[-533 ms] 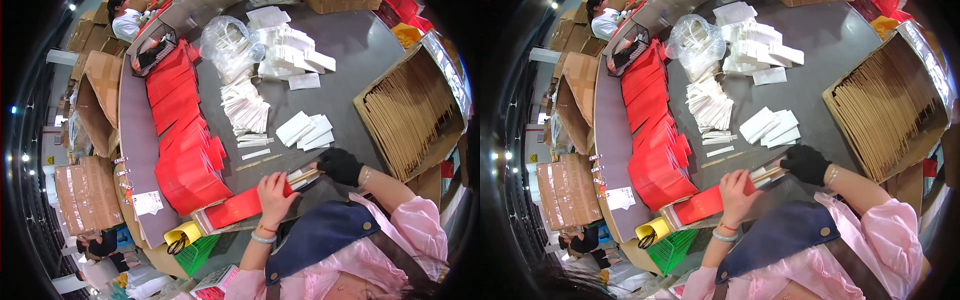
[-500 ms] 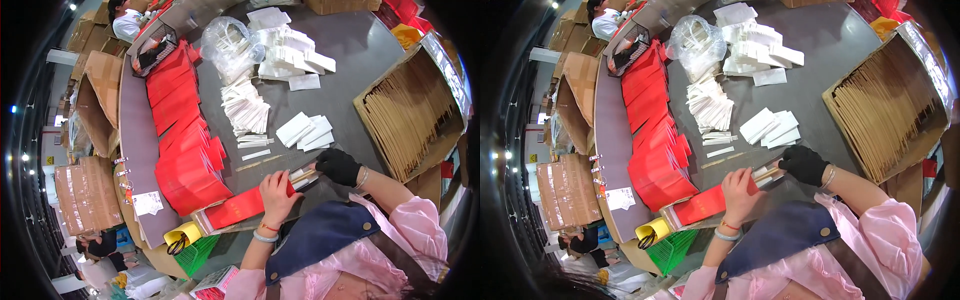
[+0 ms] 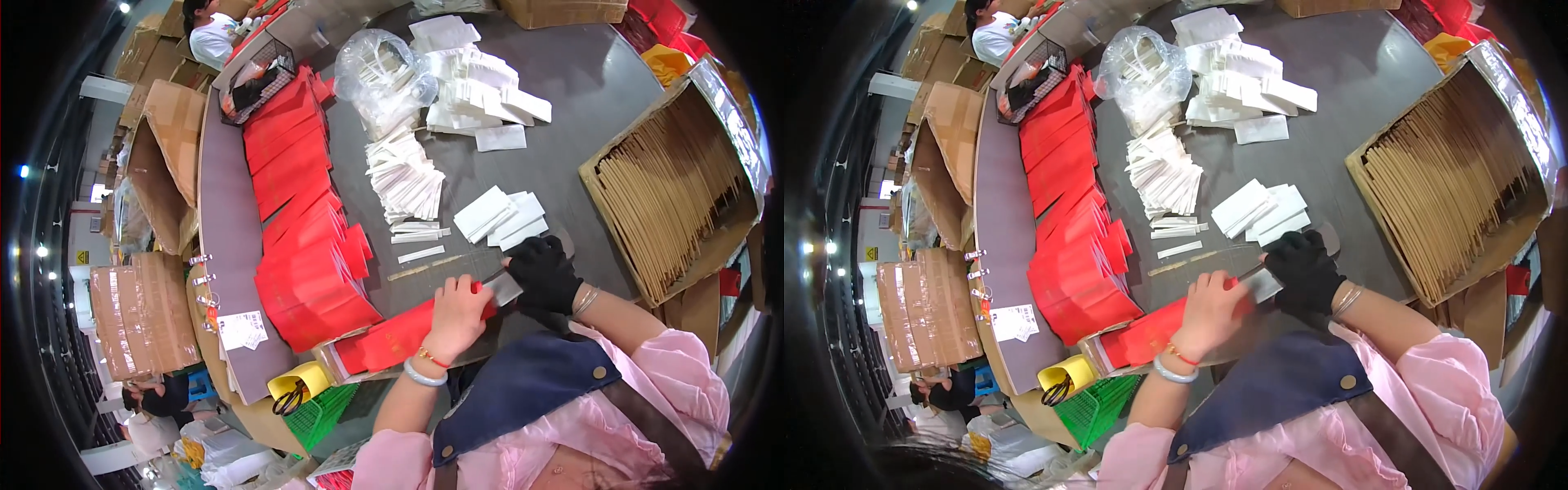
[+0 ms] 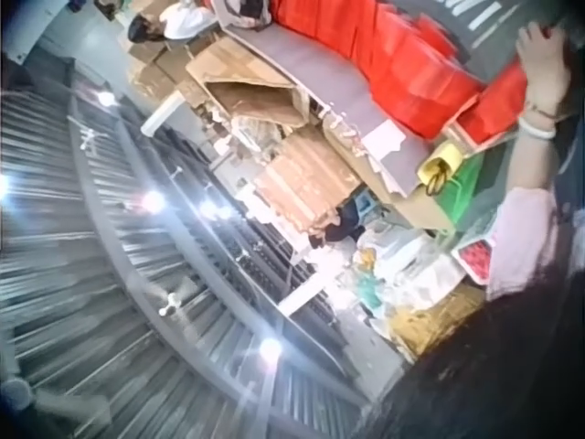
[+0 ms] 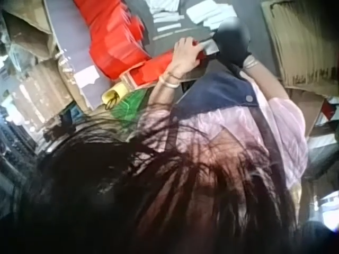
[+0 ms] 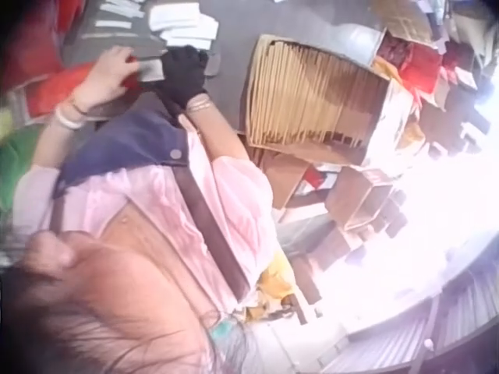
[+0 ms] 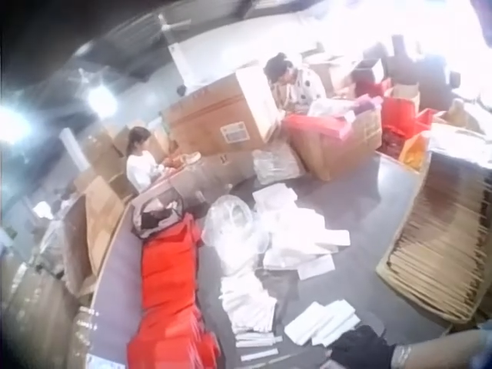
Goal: Pack sets of incense sticks into a wooden tray at a workbench.
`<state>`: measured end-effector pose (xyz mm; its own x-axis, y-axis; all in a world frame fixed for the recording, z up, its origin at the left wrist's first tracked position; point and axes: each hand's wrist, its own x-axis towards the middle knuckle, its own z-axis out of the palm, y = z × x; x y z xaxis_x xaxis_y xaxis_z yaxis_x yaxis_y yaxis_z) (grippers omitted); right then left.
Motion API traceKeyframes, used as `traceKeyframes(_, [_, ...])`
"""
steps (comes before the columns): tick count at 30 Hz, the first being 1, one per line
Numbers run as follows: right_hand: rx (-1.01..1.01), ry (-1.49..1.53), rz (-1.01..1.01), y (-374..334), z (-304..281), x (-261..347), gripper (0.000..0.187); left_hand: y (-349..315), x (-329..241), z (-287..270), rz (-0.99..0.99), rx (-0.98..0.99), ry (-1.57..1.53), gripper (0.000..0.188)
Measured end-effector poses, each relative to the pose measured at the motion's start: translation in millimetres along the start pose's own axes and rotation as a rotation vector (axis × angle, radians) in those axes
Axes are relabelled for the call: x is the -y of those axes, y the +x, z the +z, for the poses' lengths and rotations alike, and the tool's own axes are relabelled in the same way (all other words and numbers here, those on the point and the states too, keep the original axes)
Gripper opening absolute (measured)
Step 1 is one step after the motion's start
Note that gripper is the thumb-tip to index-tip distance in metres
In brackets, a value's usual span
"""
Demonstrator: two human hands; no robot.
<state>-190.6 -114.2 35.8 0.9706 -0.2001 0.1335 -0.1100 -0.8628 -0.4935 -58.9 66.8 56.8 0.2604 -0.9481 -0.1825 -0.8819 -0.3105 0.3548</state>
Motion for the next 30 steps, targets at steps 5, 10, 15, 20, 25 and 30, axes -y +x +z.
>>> traceKeyframes(5, [-0.048, -0.004, 0.065, -8.4, -36.0, -16.2, 0.06, -14.6, 50.5, -97.1, 0.07, -0.243, -0.044, 0.014])
traceKeyframes(10, [0.06, -0.135, 0.171, -9.8, -41.5, -10.9, 0.064, -34.4, 79.9, -52.8, -0.387, -0.618, 0.153, 0.044])
traceKeyframes(15, [0.082, -0.132, 0.119, -8.8, -36.0, 1.6, 0.064, -43.0, 24.0, 52.5, -0.677, -0.424, -0.158, 0.097])
traceKeyframes(20, [0.141, -0.204, 0.055, -2.9, -27.2, -0.6, 0.065, -42.7, 32.1, 57.3, -0.645, -0.449, -0.34, 0.097])
traceKeyframes(25, [0.29, -0.018, -0.077, 7.0, 24.2, 16.1, 0.067, -40.9, 27.4, 53.9, -0.599, -0.48, -0.412, 0.095])
traceKeyframes(30, [0.047, 0.079, -0.164, 18.9, 31.6, 19.3, 0.072, -18.2, 56.1, 43.7, -0.465, -0.526, -0.324, 0.069])
